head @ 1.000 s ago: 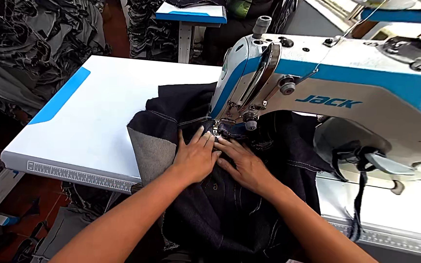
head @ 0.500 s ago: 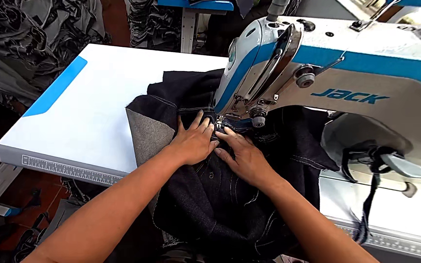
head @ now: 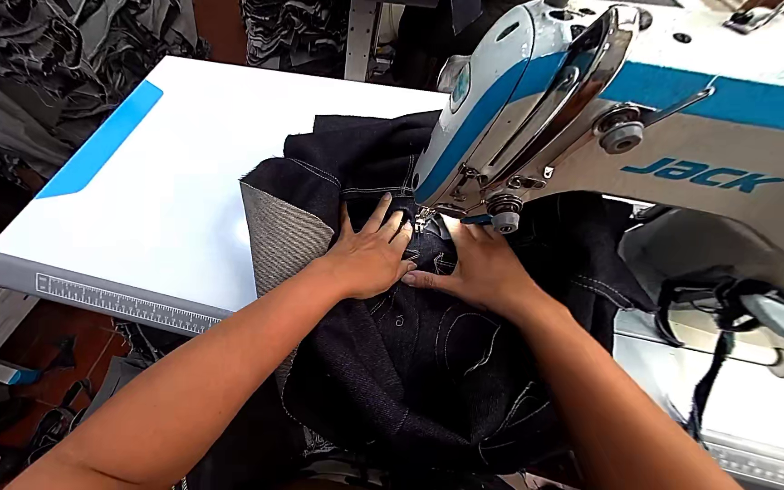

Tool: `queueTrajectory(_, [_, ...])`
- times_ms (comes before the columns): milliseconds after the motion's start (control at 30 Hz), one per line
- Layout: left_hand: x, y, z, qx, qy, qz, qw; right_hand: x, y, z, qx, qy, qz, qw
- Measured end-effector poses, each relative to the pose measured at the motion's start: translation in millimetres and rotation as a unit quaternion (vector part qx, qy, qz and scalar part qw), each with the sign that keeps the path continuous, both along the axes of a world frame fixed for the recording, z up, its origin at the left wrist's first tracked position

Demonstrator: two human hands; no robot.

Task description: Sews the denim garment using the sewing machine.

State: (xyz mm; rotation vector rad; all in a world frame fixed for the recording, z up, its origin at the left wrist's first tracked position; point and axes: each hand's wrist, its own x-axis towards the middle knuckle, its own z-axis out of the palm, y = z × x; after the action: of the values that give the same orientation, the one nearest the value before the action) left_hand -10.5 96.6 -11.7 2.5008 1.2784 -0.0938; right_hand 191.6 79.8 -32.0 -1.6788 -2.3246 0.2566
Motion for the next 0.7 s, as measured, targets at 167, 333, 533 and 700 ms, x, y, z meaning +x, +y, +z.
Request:
queueTrajectory(167, [1.9, -0.2, 0.7, 0.003, 0.014, 0.005, 1.0, -1.3, 31.3, 13.3, -0.135, -0.073, -0.016, 0.988])
queueTrajectory(333, [0.5, -1.5, -4.6, 0.02, 0.003, 0.012, 1.0, -5.2, 29.0, 19.5, -0.169, -0.097, -0.047, 0.98])
queueTrajectory(533, [-1.7, -10.5, -7.5, 0.048, 0.006, 0.019, 0.999, 5.7, 17.2, -4.0, -0.008, 0.001, 0.013, 1.0])
queueTrajectory(700, [-5.4, -19.0, -10.6, 0.062, -0.006, -0.002, 0.998, 7.7, -14.5, -16.8, 0.142, 0.139, 0.058, 0.978])
